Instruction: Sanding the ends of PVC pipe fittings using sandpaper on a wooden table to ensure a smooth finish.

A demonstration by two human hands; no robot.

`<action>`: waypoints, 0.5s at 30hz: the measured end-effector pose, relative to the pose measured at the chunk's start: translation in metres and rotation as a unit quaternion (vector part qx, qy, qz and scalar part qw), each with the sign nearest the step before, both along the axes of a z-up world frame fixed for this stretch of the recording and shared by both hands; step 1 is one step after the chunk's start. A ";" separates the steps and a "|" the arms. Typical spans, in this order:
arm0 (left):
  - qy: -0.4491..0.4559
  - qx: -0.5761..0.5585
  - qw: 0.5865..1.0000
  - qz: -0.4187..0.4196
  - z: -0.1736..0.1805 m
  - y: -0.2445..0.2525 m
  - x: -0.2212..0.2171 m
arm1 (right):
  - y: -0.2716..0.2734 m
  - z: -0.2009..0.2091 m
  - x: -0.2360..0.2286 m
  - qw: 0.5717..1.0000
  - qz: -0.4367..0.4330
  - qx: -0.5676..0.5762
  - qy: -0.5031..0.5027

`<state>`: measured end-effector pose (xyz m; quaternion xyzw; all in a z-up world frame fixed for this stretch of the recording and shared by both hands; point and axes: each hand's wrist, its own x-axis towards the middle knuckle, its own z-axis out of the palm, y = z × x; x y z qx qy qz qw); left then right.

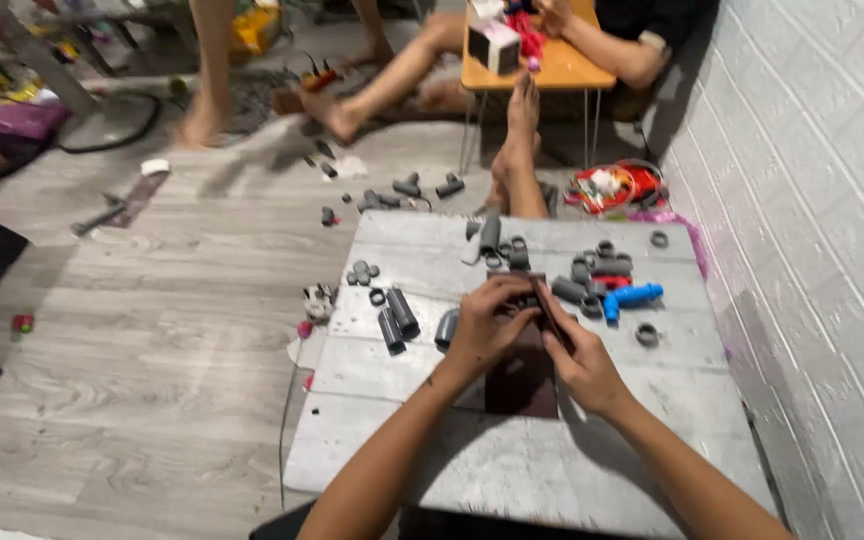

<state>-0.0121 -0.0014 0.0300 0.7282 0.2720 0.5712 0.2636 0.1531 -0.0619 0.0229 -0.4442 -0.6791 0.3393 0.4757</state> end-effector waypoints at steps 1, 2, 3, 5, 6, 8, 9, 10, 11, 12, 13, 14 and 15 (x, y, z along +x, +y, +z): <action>0.002 0.012 1.000 0.004 -0.006 0.003 -0.001 | 0.001 0.005 -0.002 1.000 0.004 0.012 0.002; 0.002 0.003 1.000 0.000 -0.011 0.005 -0.001 | 0.001 0.011 -0.004 1.000 0.009 0.007 0.006; 0.003 -0.015 1.000 -0.006 -0.022 0.002 -0.002 | -0.005 0.012 -0.006 1.000 0.011 -0.008 0.011; 0.005 -0.009 1.000 -0.010 -0.025 0.004 0.001 | 0.000 0.003 0.000 0.999 0.002 -0.018 0.026; 0.005 -0.007 1.000 -0.015 -0.026 0.004 0.001 | 0.002 -0.002 0.001 0.999 -0.008 -0.032 0.039; 0.002 -0.021 1.000 -0.010 0.001 0.005 0.000 | 0.011 0.010 0.001 0.999 -0.008 -0.029 0.031; -0.003 -0.070 0.998 -0.007 0.003 -0.013 -0.002 | -0.001 0.005 0.000 0.998 -0.010 -0.062 0.021; -0.001 -0.074 0.997 -0.003 0.002 -0.019 -0.003 | -0.004 -0.001 0.000 0.998 -0.006 -0.066 0.022; 0.000 -0.059 0.998 -0.002 0.006 -0.017 -0.001 | 0.001 -0.003 0.002 0.997 -0.009 -0.067 0.046; 0.002 -0.044 0.999 -0.001 0.011 -0.016 0.000 | 0.006 -0.005 0.003 0.995 -0.011 -0.069 0.070; 0.002 -0.046 0.999 0.001 0.010 -0.016 0.000 | 0.006 -0.003 0.004 0.995 -0.009 -0.070 0.069; 0.027 -0.018 0.999 -0.009 0.010 -0.016 0.001 | 0.006 -0.002 0.005 0.995 -0.021 -0.072 0.067; 0.055 0.009 0.998 -0.020 0.011 -0.015 0.000 | 0.008 0.001 0.005 0.994 -0.033 -0.076 0.066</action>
